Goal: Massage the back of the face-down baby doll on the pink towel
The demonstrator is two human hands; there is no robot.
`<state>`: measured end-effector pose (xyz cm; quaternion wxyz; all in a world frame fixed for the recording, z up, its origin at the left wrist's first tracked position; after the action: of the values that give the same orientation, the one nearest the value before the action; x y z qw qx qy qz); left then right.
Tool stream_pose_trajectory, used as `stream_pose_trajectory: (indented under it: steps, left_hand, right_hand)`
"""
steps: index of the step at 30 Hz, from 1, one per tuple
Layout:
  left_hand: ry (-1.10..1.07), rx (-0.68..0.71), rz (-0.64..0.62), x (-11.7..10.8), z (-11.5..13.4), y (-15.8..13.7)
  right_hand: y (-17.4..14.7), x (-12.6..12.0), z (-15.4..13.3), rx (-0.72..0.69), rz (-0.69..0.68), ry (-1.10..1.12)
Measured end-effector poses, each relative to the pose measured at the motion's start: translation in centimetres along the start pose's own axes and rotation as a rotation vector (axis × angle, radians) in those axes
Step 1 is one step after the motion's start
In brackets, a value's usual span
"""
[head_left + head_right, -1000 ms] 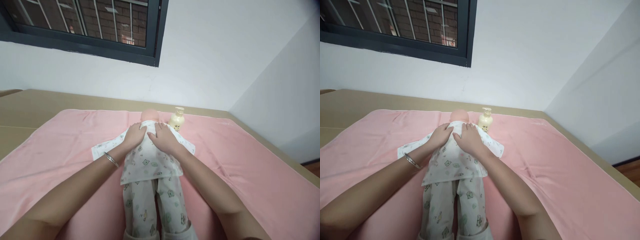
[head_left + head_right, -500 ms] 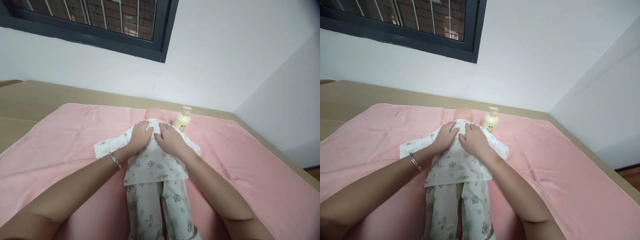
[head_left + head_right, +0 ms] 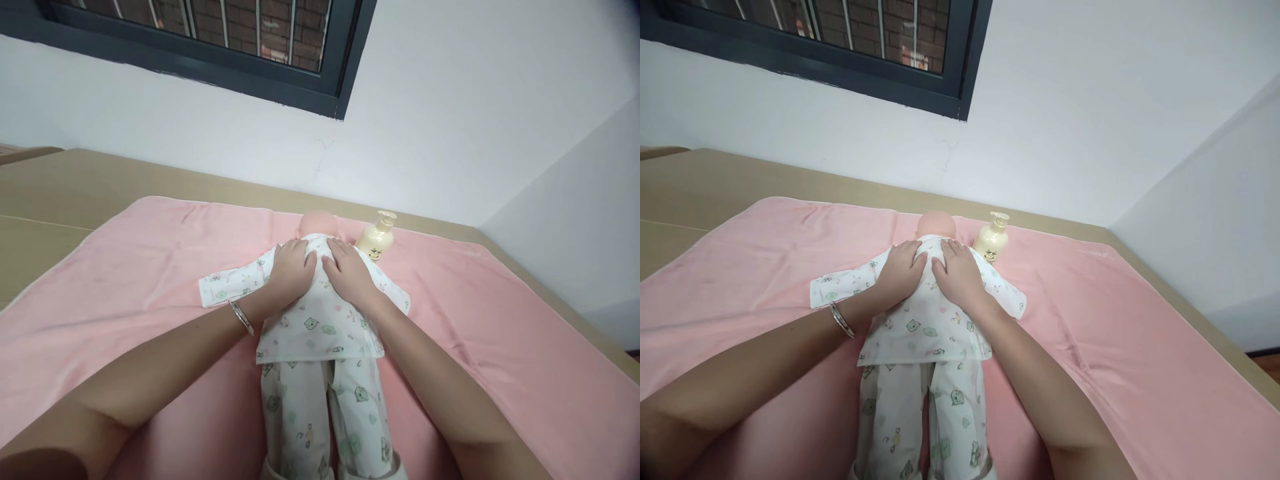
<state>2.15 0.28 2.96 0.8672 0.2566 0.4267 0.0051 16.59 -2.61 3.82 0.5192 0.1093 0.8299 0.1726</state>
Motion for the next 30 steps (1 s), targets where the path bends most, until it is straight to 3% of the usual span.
stream_pose_trajectory:
  steps: [4,8,12,18,25,30]
  left_hand:
    - [0.042,0.089,-0.056,-0.7,1.1,-1.2]
    - [0.045,0.101,-0.094,-1.1,0.7,-0.6]
    - [0.056,0.08,-0.104,-1.4,0.1,0.5]
    - [0.104,0.111,-0.123,-1.9,1.1,-0.1]
    - [0.039,0.037,-0.128,-1.7,-0.4,1.8]
    - [0.049,0.065,-0.08,-0.9,0.0,1.0]
  right_hand:
    - [-0.5,0.4,-0.1,0.035,0.106,0.049]
    - [-2.0,0.8,-1.5,0.091,0.156,0.064]
    - [-2.2,1.0,-2.3,0.07,0.081,0.04]
    - [0.3,-0.1,-0.3,0.061,-0.02,-0.077]
    - [-1.3,-1.0,-2.7,0.027,-0.056,-0.218]
    - [0.3,-0.9,-1.9,0.02,-0.093,-0.19]
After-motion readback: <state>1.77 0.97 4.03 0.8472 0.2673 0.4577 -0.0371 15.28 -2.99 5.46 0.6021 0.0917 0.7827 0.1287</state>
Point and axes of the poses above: each hand's wrist, its own y-axis towards the middle knuckle, its own x-axis out of the palm, z = x × y, the point moved 1 cm from there along y, towards the middle knuckle, and after that the axes turned 8 degrees about z, right-handed, at the moved point
